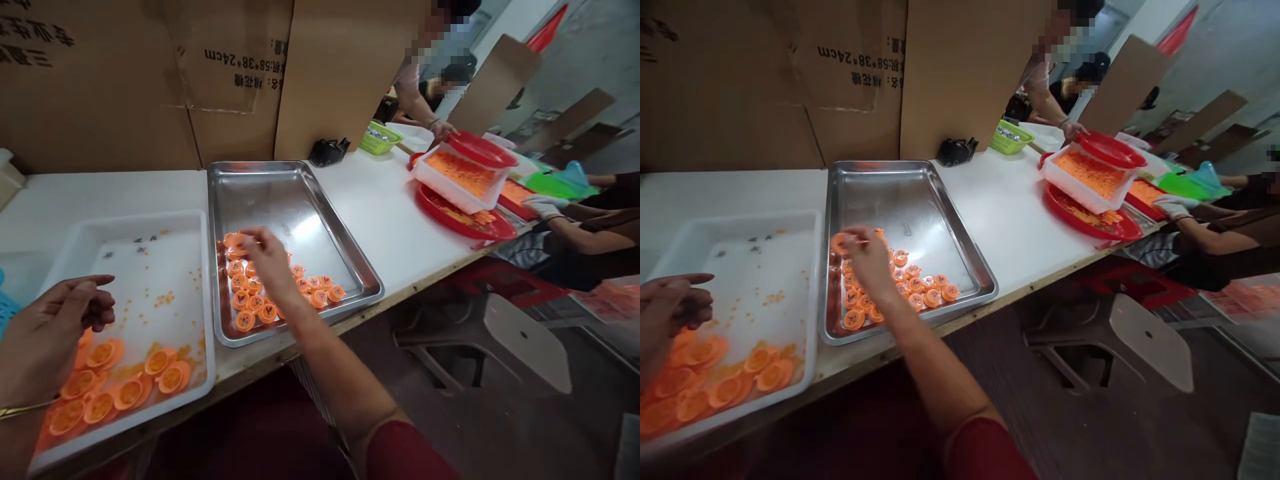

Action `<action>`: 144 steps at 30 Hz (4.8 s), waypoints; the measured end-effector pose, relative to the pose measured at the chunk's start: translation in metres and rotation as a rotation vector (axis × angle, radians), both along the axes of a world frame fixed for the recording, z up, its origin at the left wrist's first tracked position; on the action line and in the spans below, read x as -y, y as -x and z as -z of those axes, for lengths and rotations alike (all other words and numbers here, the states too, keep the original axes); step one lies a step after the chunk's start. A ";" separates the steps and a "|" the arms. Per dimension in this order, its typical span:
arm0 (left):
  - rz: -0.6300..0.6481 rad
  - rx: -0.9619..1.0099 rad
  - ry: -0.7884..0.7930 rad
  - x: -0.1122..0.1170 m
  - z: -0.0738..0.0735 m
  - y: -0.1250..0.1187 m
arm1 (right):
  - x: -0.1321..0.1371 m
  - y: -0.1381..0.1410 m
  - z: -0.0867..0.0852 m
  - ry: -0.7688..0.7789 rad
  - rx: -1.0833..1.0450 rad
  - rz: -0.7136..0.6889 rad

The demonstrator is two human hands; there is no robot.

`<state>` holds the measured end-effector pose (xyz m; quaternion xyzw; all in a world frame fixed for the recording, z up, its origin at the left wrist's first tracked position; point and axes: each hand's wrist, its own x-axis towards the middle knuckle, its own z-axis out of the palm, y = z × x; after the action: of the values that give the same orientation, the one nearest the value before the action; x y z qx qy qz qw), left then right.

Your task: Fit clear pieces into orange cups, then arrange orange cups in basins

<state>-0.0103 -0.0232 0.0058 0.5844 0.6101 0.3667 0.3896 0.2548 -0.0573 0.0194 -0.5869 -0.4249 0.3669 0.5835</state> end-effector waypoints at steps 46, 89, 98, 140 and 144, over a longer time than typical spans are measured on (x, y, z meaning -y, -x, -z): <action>-0.368 0.634 -0.165 -0.012 0.015 0.012 | 0.022 0.122 0.013 0.061 0.912 -0.739; 0.306 -1.058 -0.148 -0.117 0.040 -0.039 | -0.034 0.087 0.017 -0.017 0.251 -0.273; 0.151 -0.817 -0.231 -0.055 0.014 -0.016 | -0.030 0.096 0.027 0.071 0.061 -0.369; 0.064 0.862 0.122 0.010 -0.025 -0.028 | -0.029 0.106 0.025 0.062 -0.275 -0.461; 0.089 0.948 0.117 0.013 -0.023 -0.031 | -0.029 0.104 0.025 0.048 -0.268 -0.445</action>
<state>0.0208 -0.0363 0.0283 0.3554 0.3592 0.5409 0.6724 0.1506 -0.0284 -0.0052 -0.4386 -0.4536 0.5709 0.5254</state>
